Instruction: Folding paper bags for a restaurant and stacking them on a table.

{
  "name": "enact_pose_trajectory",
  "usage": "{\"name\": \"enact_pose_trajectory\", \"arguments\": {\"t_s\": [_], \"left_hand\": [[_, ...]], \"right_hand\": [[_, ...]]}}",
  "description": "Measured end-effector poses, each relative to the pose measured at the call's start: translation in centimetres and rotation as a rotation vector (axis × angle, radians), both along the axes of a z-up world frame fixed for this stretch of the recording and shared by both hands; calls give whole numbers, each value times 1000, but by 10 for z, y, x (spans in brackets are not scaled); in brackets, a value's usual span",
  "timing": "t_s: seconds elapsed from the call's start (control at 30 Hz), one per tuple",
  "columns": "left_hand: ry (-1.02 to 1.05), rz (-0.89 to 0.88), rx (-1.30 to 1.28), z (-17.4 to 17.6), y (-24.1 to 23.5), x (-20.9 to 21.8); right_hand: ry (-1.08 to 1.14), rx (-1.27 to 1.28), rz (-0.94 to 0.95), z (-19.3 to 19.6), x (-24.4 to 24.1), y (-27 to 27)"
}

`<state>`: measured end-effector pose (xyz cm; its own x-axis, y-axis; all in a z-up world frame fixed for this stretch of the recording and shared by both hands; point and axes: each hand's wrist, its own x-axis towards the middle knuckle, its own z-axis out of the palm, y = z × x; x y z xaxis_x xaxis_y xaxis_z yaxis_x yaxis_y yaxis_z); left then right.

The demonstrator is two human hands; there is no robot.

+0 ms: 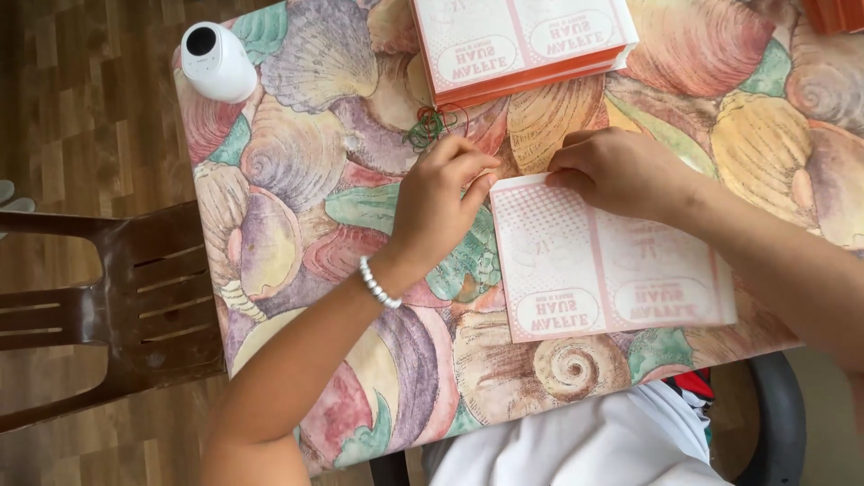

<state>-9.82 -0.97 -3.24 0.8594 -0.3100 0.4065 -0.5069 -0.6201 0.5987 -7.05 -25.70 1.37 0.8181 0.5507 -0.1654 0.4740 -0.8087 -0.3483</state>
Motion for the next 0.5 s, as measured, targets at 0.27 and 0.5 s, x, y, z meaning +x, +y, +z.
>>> {"name": "enact_pose_trajectory", "arguments": {"t_s": [0.27, 0.5], "left_hand": [[-70, -34, 258, -13, -19, 10], [-271, -57, 356, -30, -13, 13]], "right_hand": [[-297, 104, 86, -31, -7, -10], [-505, 153, 172, -27, -12, -8]]}}
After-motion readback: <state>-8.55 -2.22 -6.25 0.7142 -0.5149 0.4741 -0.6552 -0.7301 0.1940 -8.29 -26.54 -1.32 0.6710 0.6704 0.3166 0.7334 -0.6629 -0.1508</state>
